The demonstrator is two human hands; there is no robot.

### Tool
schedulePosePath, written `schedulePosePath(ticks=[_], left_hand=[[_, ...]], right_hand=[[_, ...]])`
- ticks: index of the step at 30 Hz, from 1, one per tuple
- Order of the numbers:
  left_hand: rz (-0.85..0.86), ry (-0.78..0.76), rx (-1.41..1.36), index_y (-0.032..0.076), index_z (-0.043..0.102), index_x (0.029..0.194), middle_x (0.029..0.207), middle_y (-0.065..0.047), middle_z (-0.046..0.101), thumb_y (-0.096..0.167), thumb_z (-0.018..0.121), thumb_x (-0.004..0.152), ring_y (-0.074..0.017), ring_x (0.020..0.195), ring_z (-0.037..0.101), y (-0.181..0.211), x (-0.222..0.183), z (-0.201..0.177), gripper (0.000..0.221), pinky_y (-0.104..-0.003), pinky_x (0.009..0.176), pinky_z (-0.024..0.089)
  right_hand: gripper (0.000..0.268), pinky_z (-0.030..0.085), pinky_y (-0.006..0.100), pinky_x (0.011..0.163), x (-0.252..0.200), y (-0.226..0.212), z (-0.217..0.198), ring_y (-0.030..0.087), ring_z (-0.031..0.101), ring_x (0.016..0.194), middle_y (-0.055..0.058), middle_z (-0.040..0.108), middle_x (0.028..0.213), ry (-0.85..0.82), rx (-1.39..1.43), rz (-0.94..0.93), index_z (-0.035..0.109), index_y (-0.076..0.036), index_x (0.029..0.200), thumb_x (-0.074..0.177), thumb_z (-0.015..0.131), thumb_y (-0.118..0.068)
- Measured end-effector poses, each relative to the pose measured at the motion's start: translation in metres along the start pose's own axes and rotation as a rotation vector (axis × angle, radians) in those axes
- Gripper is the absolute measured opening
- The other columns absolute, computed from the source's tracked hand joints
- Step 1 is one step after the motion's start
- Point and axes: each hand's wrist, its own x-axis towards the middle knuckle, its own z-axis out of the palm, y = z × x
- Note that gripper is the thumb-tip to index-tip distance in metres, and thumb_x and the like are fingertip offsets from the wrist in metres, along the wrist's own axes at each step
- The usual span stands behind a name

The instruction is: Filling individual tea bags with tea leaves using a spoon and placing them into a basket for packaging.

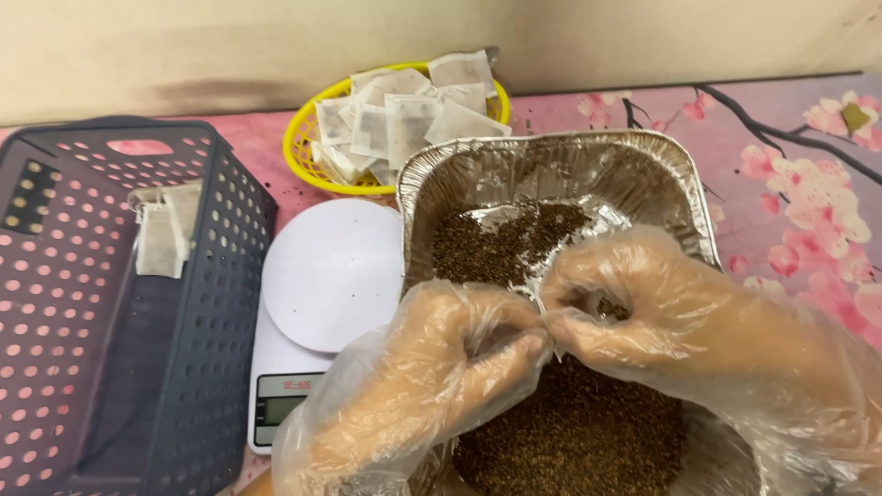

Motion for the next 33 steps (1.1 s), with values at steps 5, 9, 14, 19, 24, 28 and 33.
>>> schedulePosePath(ticks=[5, 9, 14, 19, 24, 28, 33], left_hand=[[-0.07, -0.04, 0.014, 0.032, 0.081, 0.099, 0.103, 0.018, 0.085, 0.039, 0.058, 0.085, 0.0021, 0.096, 0.078, 0.004, 0.002, -0.003, 0.029, -0.02, 0.085, 0.055], [-0.241, -0.112, 0.061, 0.033, 0.08, 0.095, 0.092, 0.018, 0.08, 0.04, 0.055, 0.087, 0.0014, 0.083, 0.067, 0.028, 0.002, -0.013, 0.027, -0.022, 0.078, 0.053], [-0.273, -0.082, 0.088, 0.039, 0.08, 0.1, 0.091, 0.02, 0.08, 0.046, 0.059, 0.087, 0.0017, 0.084, 0.071, 0.016, 0.005, -0.006, 0.026, -0.022, 0.078, 0.053], [-0.208, -0.106, 0.071, 0.034, 0.079, 0.097, 0.094, 0.018, 0.08, 0.043, 0.057, 0.088, 0.0006, 0.086, 0.07, 0.012, 0.004, -0.008, 0.026, -0.023, 0.08, 0.052], [-0.361, -0.146, 0.083, 0.032, 0.077, 0.089, 0.081, 0.017, 0.072, 0.04, 0.059, 0.089, 0.0007, 0.077, 0.061, 0.031, 0.005, -0.014, 0.019, -0.021, 0.074, 0.049], [-0.415, -0.147, 0.067, 0.032, 0.076, 0.087, 0.083, 0.019, 0.073, 0.037, 0.058, 0.083, 0.0015, 0.078, 0.061, 0.034, 0.003, -0.015, 0.02, -0.02, 0.076, 0.049], [-0.477, -0.147, 0.038, 0.03, 0.073, 0.081, 0.077, 0.017, 0.067, 0.034, 0.059, 0.085, 0.0009, 0.074, 0.056, 0.046, 0.002, -0.019, 0.015, -0.019, 0.074, 0.047]], right_hand=[[0.034, 0.041, 0.033, 0.046, -0.007, 0.002, -0.006, 0.015, 0.049, 0.051, 0.003, 0.057, 0.055, -0.079, 0.171, 0.302, 0.079, -0.006, 0.062, 0.091, 0.078, -0.024], [0.04, 0.038, 0.03, 0.048, -0.005, 0.005, -0.005, 0.011, 0.048, 0.052, -0.002, 0.054, 0.056, -0.081, 0.166, 0.122, 0.073, -0.011, 0.064, 0.093, 0.069, -0.039], [0.022, 0.043, 0.029, 0.049, -0.003, 0.01, -0.003, 0.01, 0.054, 0.054, -0.002, 0.063, 0.058, -0.045, 0.123, 0.166, 0.077, -0.011, 0.065, 0.086, 0.073, -0.014], [0.027, 0.038, 0.031, 0.047, -0.004, 0.011, -0.004, 0.011, 0.049, 0.053, -0.001, 0.059, 0.057, -0.072, 0.148, 0.204, 0.078, -0.009, 0.065, 0.088, 0.074, -0.024], [0.03, 0.037, 0.03, 0.044, -0.006, 0.007, -0.007, 0.013, 0.047, 0.051, 0.001, 0.057, 0.058, -0.132, 0.124, 0.343, 0.082, -0.007, 0.069, 0.092, 0.078, -0.026], [0.03, 0.036, 0.033, 0.049, -0.006, 0.011, -0.01, 0.014, 0.044, 0.054, 0.001, 0.051, 0.06, -0.139, 0.17, 0.334, 0.072, -0.008, 0.066, 0.093, 0.072, -0.022], [0.035, 0.039, 0.033, 0.05, -0.004, -0.002, -0.008, 0.014, 0.046, 0.051, -0.001, 0.048, 0.056, -0.149, 0.076, 0.302, 0.07, -0.013, 0.064, 0.095, 0.069, -0.029]])
